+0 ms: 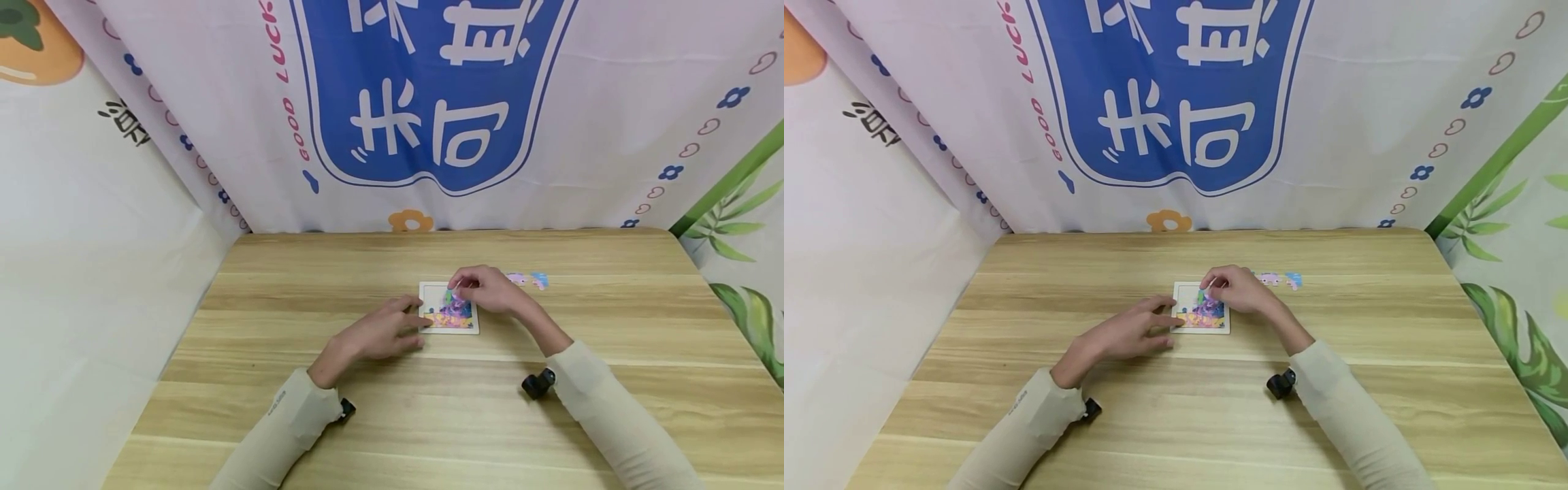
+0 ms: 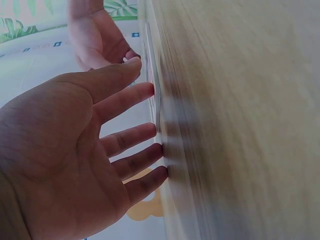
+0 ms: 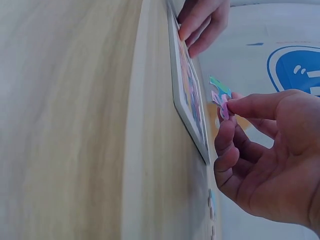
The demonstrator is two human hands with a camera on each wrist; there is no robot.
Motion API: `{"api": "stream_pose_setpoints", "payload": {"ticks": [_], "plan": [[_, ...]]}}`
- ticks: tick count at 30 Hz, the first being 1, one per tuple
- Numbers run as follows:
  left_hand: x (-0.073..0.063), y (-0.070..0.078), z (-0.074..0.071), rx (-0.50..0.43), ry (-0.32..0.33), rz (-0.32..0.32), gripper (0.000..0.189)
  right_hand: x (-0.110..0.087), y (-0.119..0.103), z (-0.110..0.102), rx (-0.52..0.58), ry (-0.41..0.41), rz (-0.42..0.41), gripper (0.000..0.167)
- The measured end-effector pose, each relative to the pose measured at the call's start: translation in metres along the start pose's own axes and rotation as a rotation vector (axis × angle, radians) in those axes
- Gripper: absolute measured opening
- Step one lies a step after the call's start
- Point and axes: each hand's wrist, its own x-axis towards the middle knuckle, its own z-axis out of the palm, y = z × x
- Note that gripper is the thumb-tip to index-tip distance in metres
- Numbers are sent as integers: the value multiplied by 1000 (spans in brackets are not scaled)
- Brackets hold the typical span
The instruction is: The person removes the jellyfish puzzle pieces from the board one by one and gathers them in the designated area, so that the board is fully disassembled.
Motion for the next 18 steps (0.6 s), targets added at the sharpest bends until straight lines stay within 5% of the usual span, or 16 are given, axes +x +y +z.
{"api": "stream_pose_setpoints", "payload": {"ticks": [18], "plan": [[-1,0,2,0,6,-1,43,-17,23,-24,-52,47,53,17]]}}
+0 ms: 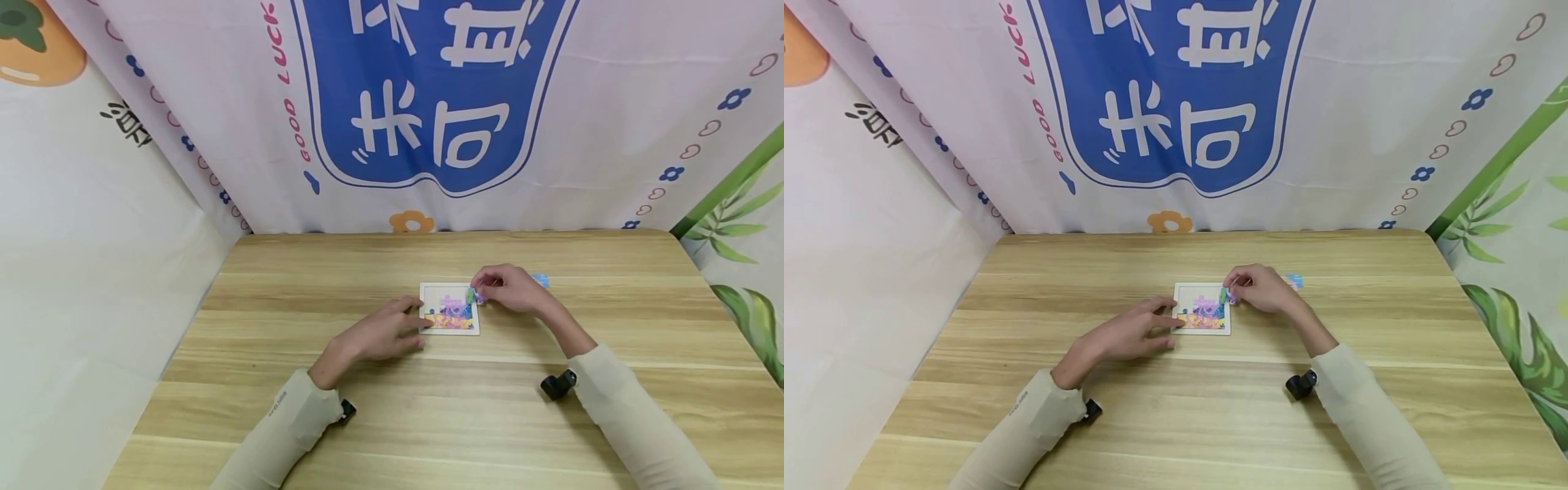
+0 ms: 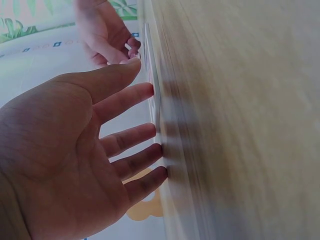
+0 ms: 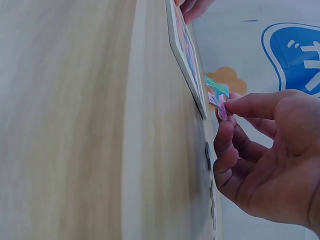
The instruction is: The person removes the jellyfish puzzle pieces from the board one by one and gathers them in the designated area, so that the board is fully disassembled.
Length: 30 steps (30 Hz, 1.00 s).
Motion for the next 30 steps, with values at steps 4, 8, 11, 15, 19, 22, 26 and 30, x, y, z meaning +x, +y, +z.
{"api": "stream_pose_setpoints", "payload": {"ticks": [4,8,11,15,19,22,26,30], "plan": [[-1,0,0,-5,1,-4,43,-3,5,-5,-9,5,-4,17],[-1,0,0,-15,2,-4,43,-6,8,-9,-16,16,3,17],[-1,0,0,-17,2,-3,44,-7,10,-12,-27,22,8,16],[-1,-1,0,-14,4,-7,44,-8,15,-14,-37,25,-3,16],[0,-1,1,-9,3,-8,43,-9,18,-16,-51,28,-6,17],[0,-1,1,-3,0,-11,44,-11,18,-18,-63,25,-4,17],[0,-2,1,8,-7,-17,44,-13,18,-18,-71,24,-5,15],[0,-2,2,12,-6,-16,44,-14,18,-17,-76,28,0,13]]}}
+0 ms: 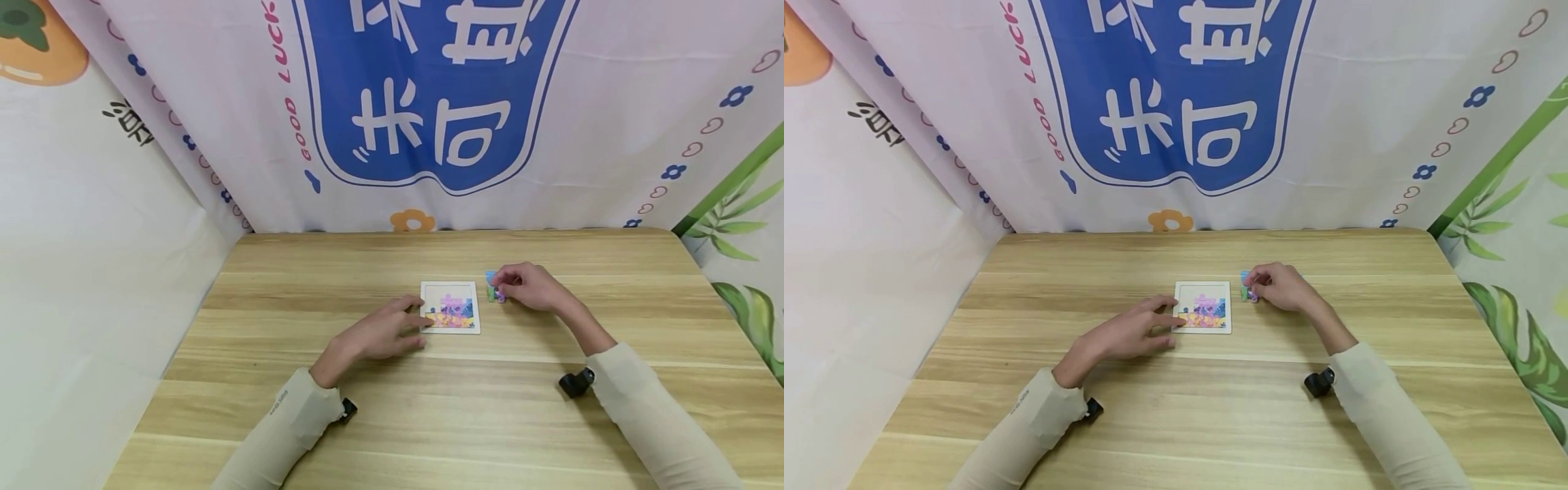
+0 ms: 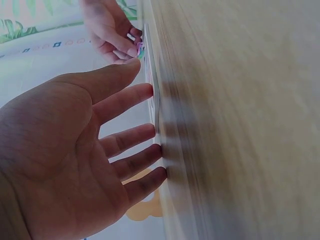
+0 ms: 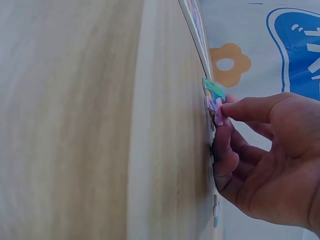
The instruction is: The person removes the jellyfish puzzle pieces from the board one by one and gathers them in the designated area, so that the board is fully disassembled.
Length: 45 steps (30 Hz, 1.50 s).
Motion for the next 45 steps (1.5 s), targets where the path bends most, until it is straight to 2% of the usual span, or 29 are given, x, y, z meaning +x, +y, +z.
{"api": "stream_pose_setpoints", "payload": {"ticks": [8,26,37,45], "plan": [[1,0,0,-2,7,6,42,0,3,1,-36,10,-19,8],[0,0,1,-15,13,6,42,0,0,3,-72,-1,-19,9],[2,0,2,-6,19,6,41,1,0,2,-64,2,-8,9],[1,2,1,-10,19,-2,41,5,-10,5,-43,-3,-23,14]]}}
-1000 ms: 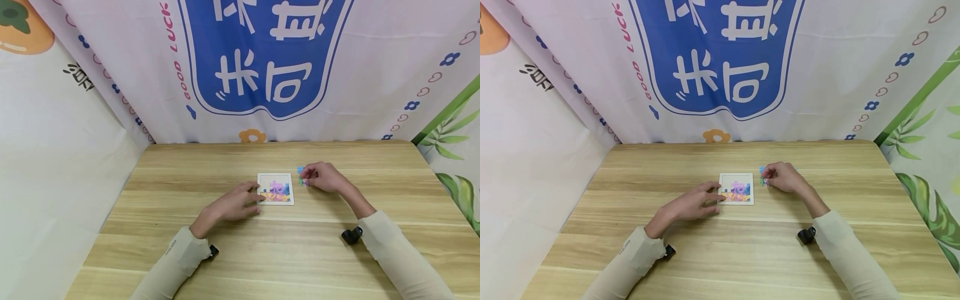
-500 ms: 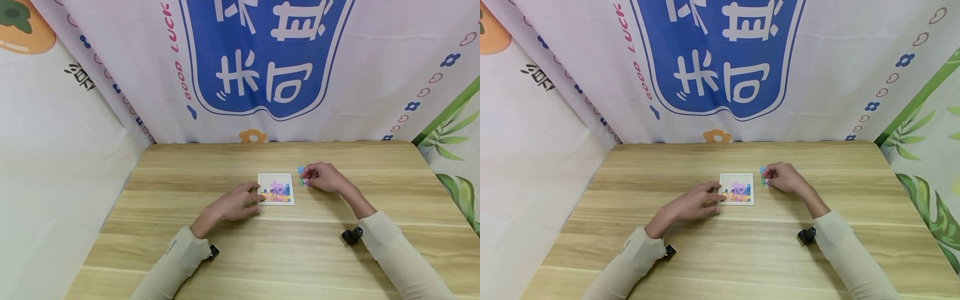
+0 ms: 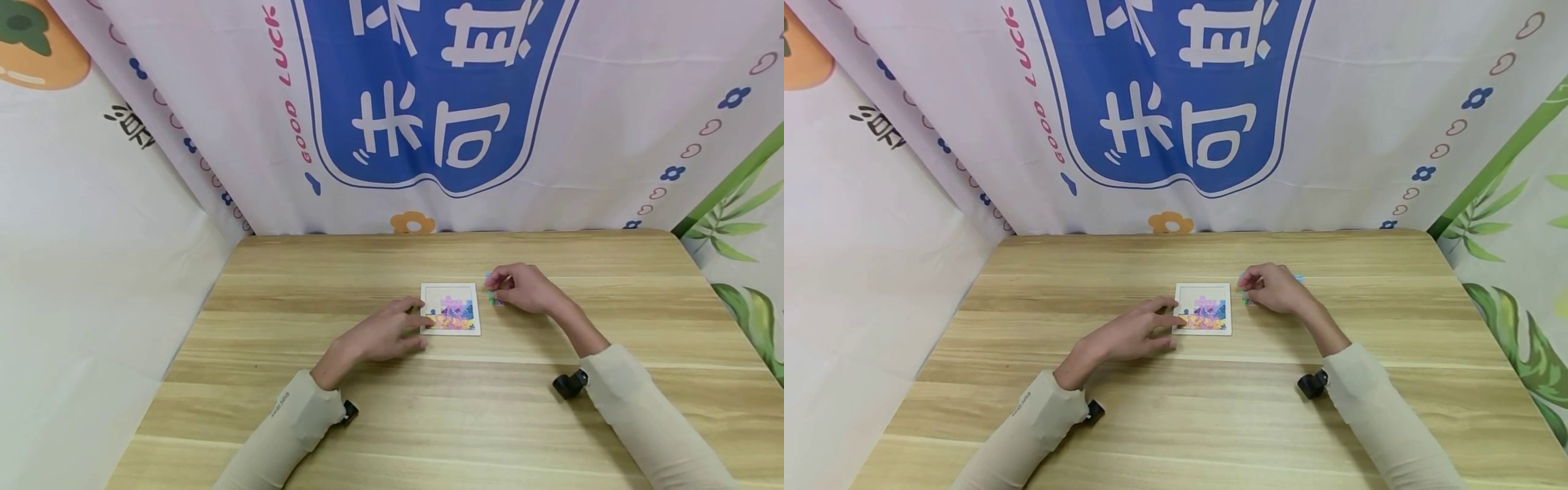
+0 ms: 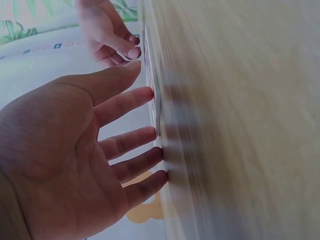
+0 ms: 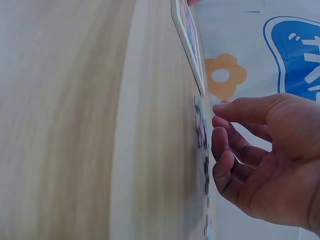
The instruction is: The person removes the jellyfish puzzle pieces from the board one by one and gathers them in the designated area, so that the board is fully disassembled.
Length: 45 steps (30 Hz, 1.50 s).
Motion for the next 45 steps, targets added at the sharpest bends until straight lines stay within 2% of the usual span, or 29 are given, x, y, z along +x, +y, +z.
{"api": "stream_pose_setpoints", "payload": {"ticks": [16,24,32,45], "plan": [[4,6,0,69,-27,-29,43,14,-22,17,-5,-24,-84,16],[8,12,-1,112,-38,-16,49,19,-30,24,-1,-54,-77,17],[14,15,0,99,-38,-14,51,23,-35,32,0,-67,-81,18],[16,14,4,125,-43,30,50,27,-46,40,48,-112,-24,19]]}}
